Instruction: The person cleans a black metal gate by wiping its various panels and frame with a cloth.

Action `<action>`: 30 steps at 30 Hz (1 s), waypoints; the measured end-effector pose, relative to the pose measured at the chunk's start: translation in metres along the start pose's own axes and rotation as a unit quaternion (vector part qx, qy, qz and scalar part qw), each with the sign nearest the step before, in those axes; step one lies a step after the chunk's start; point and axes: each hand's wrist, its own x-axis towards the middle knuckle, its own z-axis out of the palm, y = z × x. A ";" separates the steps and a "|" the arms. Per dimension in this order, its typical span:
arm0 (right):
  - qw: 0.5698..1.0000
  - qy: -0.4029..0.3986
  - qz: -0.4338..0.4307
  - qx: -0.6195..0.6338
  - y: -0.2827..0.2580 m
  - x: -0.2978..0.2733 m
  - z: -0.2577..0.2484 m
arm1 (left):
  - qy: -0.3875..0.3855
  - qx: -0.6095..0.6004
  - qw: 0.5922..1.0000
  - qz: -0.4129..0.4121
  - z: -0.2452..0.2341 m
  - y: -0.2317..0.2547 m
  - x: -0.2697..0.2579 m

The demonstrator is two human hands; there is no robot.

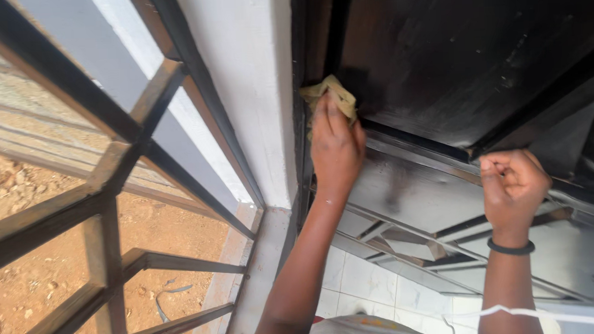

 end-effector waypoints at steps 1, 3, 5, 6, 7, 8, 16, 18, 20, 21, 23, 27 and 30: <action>1.000 0.001 0.005 0.009 -0.002 0.000 0.001 | -0.001 0.006 1.000 -0.010 0.001 -0.001 -0.003; 1.000 -0.008 0.003 0.024 -0.007 0.001 0.000 | -0.046 0.043 0.997 -0.041 -0.002 -0.013 -0.006; 0.999 -0.006 0.001 0.034 -0.011 0.006 0.002 | -0.090 0.065 0.992 -0.053 -0.005 -0.021 -0.006; 0.999 -0.006 0.007 0.035 -0.013 0.007 0.002 | -0.115 0.069 0.989 -0.058 -0.007 -0.021 -0.011; 0.999 -0.006 0.013 0.036 -0.014 0.005 0.001 | -0.140 0.073 0.985 -0.062 -0.010 -0.020 -0.016; 1.000 0.002 0.003 0.026 -0.015 0.004 0.001 | -0.112 0.065 0.991 -0.037 -0.011 -0.018 -0.018; 0.991 0.077 0.012 0.114 -0.008 -0.003 0.001 | -0.014 0.033 0.998 0.055 -0.012 0.006 -0.029; 0.991 0.068 0.017 0.111 -0.004 -0.003 0.001 | -0.069 0.010 0.997 -0.025 -0.013 0.004 -0.030; 0.992 0.060 0.020 0.111 -0.001 -0.002 0.001 | -0.100 -0.049 0.984 -0.138 -0.017 -0.002 -0.030; 0.992 0.055 0.020 0.113 0.001 -0.002 0.001 | -0.104 -0.096 0.967 -0.210 -0.020 -0.006 -0.030; 0.992 0.048 0.025 0.112 0.005 -0.002 -0.003 | -0.049 -0.277 0.910 -0.304 -0.031 -0.020 -0.029; 0.990 0.043 0.047 0.123 0.010 -0.005 -0.003 | 0.079 -0.382 0.873 -0.292 -0.064 -0.041 -0.015; 0.989 0.041 0.020 0.137 0.013 -0.004 -0.002 | 0.082 -0.232 0.948 -0.204 -0.053 -0.032 -0.002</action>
